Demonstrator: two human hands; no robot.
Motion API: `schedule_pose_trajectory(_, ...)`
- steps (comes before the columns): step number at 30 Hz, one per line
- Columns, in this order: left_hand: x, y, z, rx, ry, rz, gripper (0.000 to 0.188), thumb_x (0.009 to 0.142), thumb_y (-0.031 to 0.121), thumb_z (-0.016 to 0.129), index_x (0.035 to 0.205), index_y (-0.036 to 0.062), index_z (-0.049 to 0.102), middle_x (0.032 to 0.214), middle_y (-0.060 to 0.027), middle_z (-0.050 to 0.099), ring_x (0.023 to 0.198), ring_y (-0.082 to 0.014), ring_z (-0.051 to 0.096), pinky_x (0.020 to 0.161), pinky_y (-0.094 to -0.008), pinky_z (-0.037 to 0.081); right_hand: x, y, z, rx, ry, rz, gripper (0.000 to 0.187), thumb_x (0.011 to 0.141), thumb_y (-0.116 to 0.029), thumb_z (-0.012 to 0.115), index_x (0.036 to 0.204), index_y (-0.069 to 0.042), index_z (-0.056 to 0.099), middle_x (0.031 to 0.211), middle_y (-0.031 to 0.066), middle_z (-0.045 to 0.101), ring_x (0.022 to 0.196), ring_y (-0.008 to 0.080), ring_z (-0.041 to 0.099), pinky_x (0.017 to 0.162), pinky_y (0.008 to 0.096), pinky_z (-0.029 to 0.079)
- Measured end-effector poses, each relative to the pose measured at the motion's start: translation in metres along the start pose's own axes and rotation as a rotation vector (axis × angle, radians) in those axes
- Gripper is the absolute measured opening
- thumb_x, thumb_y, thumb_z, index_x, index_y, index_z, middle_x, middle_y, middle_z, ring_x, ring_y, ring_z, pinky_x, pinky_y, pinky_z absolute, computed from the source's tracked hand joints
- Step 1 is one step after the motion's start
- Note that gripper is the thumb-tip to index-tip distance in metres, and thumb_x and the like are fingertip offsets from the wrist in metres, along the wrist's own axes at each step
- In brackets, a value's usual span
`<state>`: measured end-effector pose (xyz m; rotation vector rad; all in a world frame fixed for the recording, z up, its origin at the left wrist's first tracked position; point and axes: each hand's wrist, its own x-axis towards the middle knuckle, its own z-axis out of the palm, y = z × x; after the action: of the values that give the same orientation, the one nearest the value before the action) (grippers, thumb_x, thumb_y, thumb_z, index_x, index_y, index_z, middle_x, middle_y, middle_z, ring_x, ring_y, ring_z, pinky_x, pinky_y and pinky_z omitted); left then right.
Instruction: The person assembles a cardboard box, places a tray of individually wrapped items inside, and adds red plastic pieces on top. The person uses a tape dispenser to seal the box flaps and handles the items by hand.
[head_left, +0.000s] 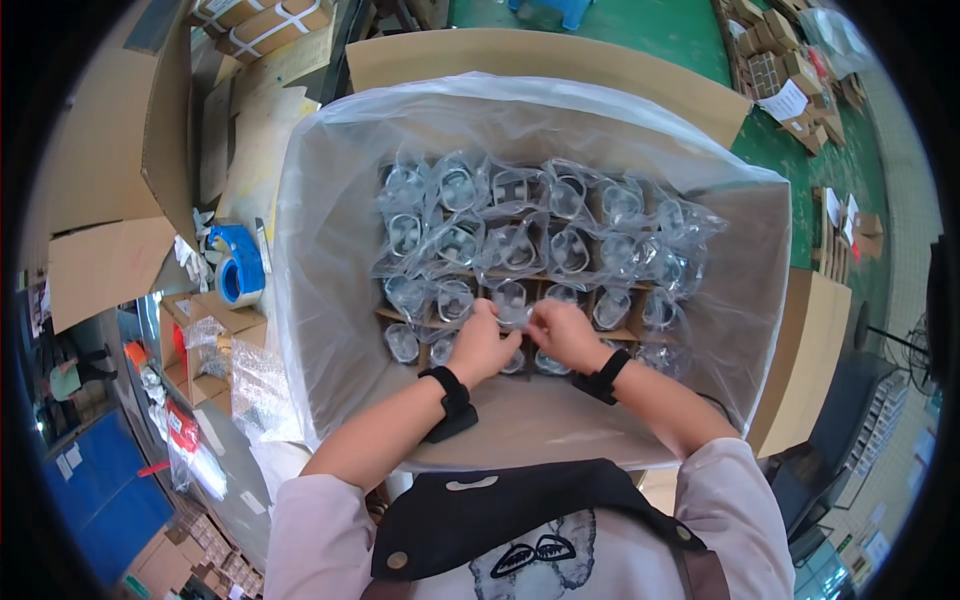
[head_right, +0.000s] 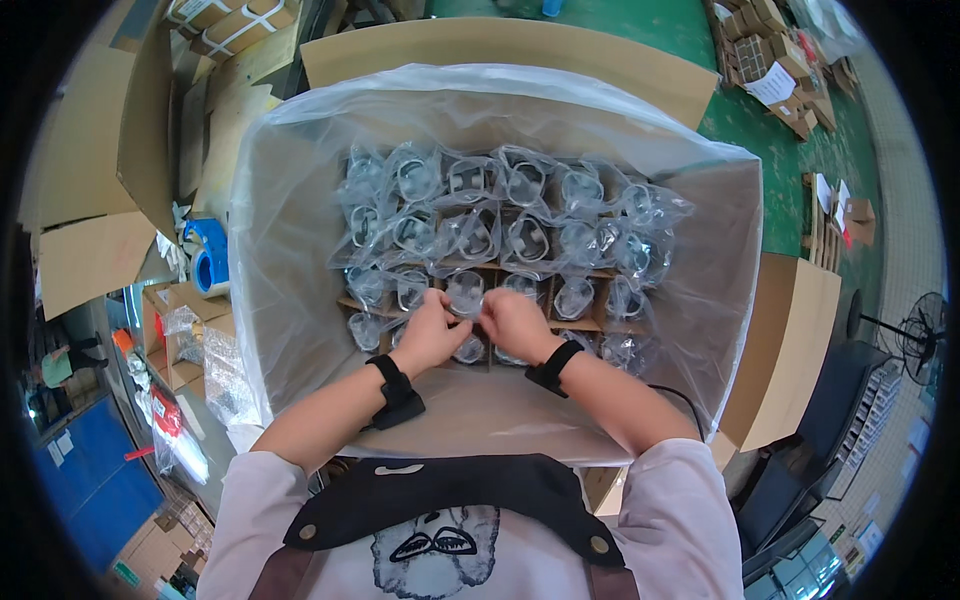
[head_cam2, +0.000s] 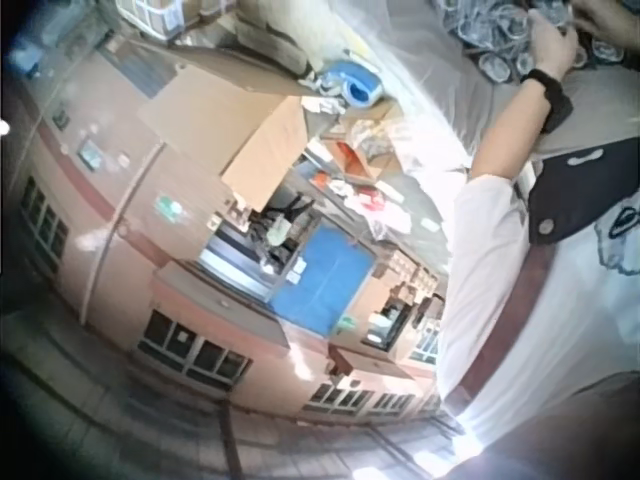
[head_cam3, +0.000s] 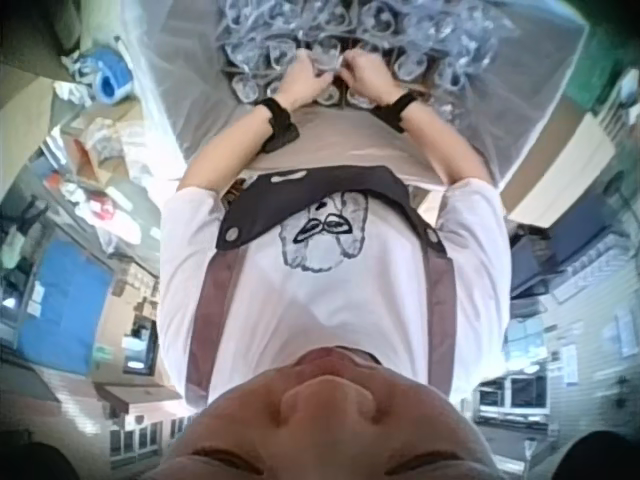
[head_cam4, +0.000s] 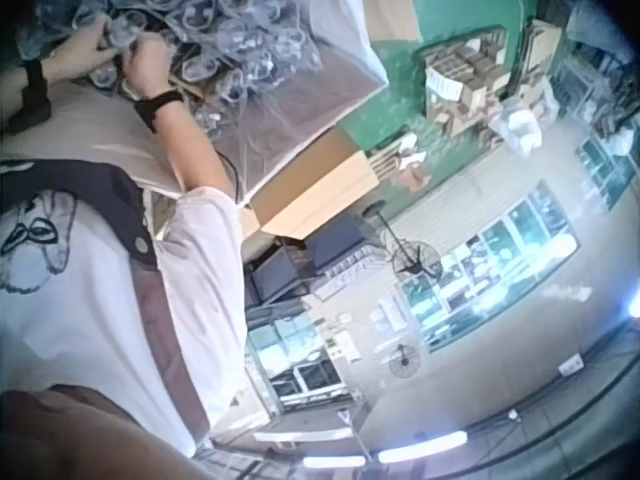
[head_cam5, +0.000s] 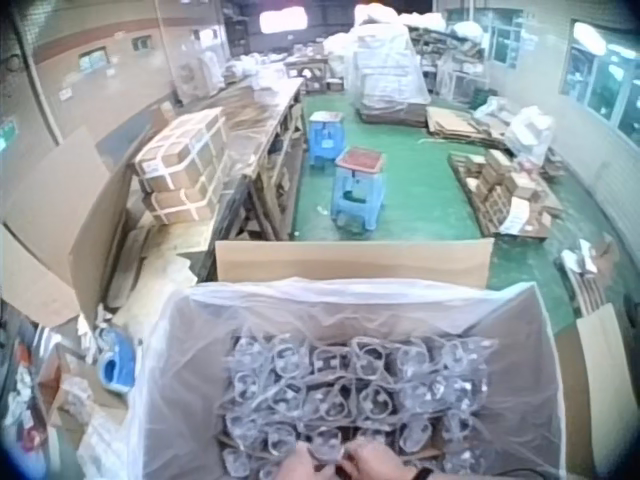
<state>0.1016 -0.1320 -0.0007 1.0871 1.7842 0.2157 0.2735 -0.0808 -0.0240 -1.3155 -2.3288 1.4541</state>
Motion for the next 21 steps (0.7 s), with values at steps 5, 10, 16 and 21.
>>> schedule_pose_trajectory(5,0.026,-0.055,0.027,-0.143,0.118,0.028,0.033,0.088,0.004,0.059,0.116,-0.0011,0.041,0.071,-0.0089,0.061,0.054,-0.0157,0.061,0.048,-0.0306,0.050,-0.016,-0.046,-0.017,-0.055,-0.292,0.091,0.015,0.076,-0.016,0.069,0.075,-0.002,0.062,0.077,0.0186,0.063,0.075,0.0359,0.063,0.066,0.0437,0.050)
schedule_pose_trajectory(10,0.008,-0.009,-0.003,-0.130,0.144,0.113,0.032,0.086,0.004,0.060,0.112,0.0011,0.041,0.068,-0.0097,0.062,0.057,-0.0210,0.061,0.053,-0.0346,0.048,0.011,-0.013,0.008,-0.206,0.219,-0.170,0.030,0.072,-0.022,0.075,0.089,-0.003,0.061,0.082,0.0170,0.067,0.077,0.0352,0.065,0.068,0.0435,0.052)
schedule_pose_trajectory(16,0.001,-0.009,-0.034,0.366,-0.010,0.228,0.032,0.082,0.008,0.057,0.112,0.0048,0.044,0.071,-0.0189,0.064,0.069,-0.0377,0.064,0.062,-0.0459,0.049,0.021,-0.012,-0.023,-0.058,-0.267,0.115,0.032,0.069,-0.021,0.074,0.093,-0.004,0.063,0.083,0.0187,0.067,0.079,0.0342,0.065,0.072,0.0430,0.053)
schedule_pose_trajectory(21,-0.006,0.014,-0.022,0.702,0.024,0.327,0.020,0.079,0.016,0.063,0.094,0.0069,0.052,0.077,-0.0151,0.066,0.064,-0.0351,0.064,0.055,-0.0465,0.050,0.028,-0.026,-0.008,-0.230,0.092,-0.003,0.030,0.071,-0.019,0.071,0.097,-0.007,0.065,0.103,0.0143,0.061,0.096,0.0318,0.061,0.079,0.0400,0.052)
